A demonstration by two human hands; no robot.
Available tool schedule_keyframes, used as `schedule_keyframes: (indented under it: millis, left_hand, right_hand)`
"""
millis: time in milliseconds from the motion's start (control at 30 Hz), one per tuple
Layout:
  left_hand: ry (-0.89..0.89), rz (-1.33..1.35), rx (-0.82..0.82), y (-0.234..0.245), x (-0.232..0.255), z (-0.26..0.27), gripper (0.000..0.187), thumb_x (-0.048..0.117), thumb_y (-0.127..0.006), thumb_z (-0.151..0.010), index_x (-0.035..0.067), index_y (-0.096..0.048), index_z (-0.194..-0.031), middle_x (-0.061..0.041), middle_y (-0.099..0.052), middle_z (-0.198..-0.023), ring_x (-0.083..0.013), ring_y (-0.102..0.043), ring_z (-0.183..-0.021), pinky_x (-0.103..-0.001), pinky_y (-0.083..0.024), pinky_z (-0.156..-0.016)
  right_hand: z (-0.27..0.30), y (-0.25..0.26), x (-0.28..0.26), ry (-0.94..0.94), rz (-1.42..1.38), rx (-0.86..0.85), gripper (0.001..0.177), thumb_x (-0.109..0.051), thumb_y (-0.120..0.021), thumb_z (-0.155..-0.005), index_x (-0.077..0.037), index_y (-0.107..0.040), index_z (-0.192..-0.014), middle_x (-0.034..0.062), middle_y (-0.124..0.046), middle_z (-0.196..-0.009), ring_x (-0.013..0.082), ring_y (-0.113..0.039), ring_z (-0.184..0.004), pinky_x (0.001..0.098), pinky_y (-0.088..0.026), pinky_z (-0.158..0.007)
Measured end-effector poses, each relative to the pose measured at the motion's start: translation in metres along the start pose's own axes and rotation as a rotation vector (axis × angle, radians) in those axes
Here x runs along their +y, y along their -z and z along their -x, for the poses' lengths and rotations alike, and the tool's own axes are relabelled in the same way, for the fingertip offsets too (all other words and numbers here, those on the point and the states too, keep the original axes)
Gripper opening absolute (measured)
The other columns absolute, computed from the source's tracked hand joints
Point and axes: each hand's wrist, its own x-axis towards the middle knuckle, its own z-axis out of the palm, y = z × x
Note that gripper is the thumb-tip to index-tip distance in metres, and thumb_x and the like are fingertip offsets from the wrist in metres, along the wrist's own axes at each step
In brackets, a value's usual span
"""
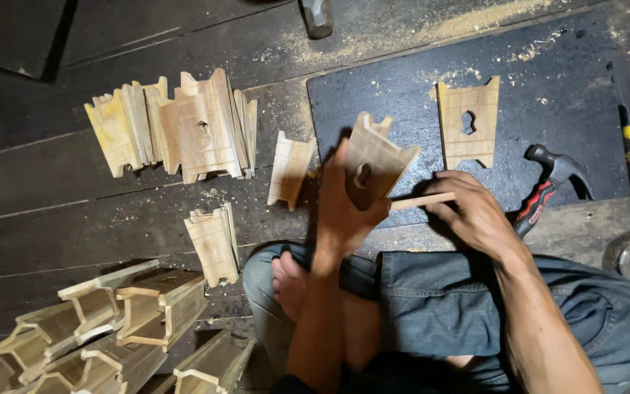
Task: The person sits on the floor and uses a hammer to tap a small wooden piece with a cutout. They repeatedly tap the wood, rotate it, and inspect it while surrounded by other wooden pieces and tools.
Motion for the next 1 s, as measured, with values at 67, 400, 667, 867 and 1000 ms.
schedule_keyframes:
  millis: [67,400,667,867,1000]
  left_hand:
    - [-0.081,-0.134,-0.067,0.002,0.013,-0.012,0.110,0.027,-0.075,-0.058,0.009,-0.036,-0.159,-0.024,-0.051,-0.144,-0.0426,-0.051,-0.135,-0.057,-0.032,-0.114]
    - [-0.176,-0.648,-0.456,-0.036,-0.027,-0.018,0.111,0.036,-0.063,-0.059,0.030,-0.028,-0.165,0.001,-0.041,-0.160,-0.0300,-0.041,-0.145,-0.070,-0.023,-0.113]
    - [-0.358,-0.630,-0.244,-0.023,-0.022,-0.001,0.089,0.038,-0.069,-0.072,0.015,-0.038,-0.152,-0.013,-0.043,-0.151,-0.0423,-0.040,-0.140,-0.068,-0.031,-0.111]
    - [-0.083,-0.319,0.052,-0.028,-0.068,0.054,0.063,0.019,-0.073,-0.083,0.003,-0.048,-0.139,-0.026,-0.053,-0.132,-0.0431,-0.053,-0.119,-0.047,-0.039,-0.105]
    - [0.179,-0.193,0.010,-0.031,-0.056,0.027,0.032,0.011,-0.068,-0.086,0.006,-0.063,-0.118,-0.015,-0.075,-0.110,-0.0308,-0.073,-0.103,-0.040,-0.052,-0.091]
  right_hand:
    - [-0.003,-0.004,0.011,-0.016,0.027,-0.013,0.022,-0.017,-0.079,-0.087,-0.012,-0.076,-0.108,0.0115,-0.075,-0.108,0.0385,-0.061,-0.127,0.0561,-0.044,-0.109]
    - [0.008,-0.018,0.046,-0.035,0.035,-0.009,0.036,-0.016,-0.077,-0.089,-0.011,-0.069,-0.123,0.0132,-0.069,-0.123,0.0402,-0.055,-0.131,0.0589,-0.041,-0.109]
    - [0.025,0.023,-0.007,0.009,0.009,0.062,0.042,-0.019,-0.069,-0.095,-0.005,-0.060,-0.133,0.0135,-0.067,-0.129,0.0272,-0.065,-0.119,0.0379,-0.047,-0.103]
    - [0.026,0.017,-0.005,0.120,0.069,0.146,0.026,-0.014,-0.068,-0.100,0.001,-0.067,-0.122,0.0155,-0.071,-0.112,0.0281,-0.070,-0.102,0.0368,-0.053,-0.095]
    - [0.030,0.019,-0.002,0.054,0.149,0.177,0.021,-0.015,-0.071,-0.101,-0.001,-0.066,-0.116,0.0144,-0.070,-0.105,0.0289,-0.067,-0.094,0.0379,-0.049,-0.087]
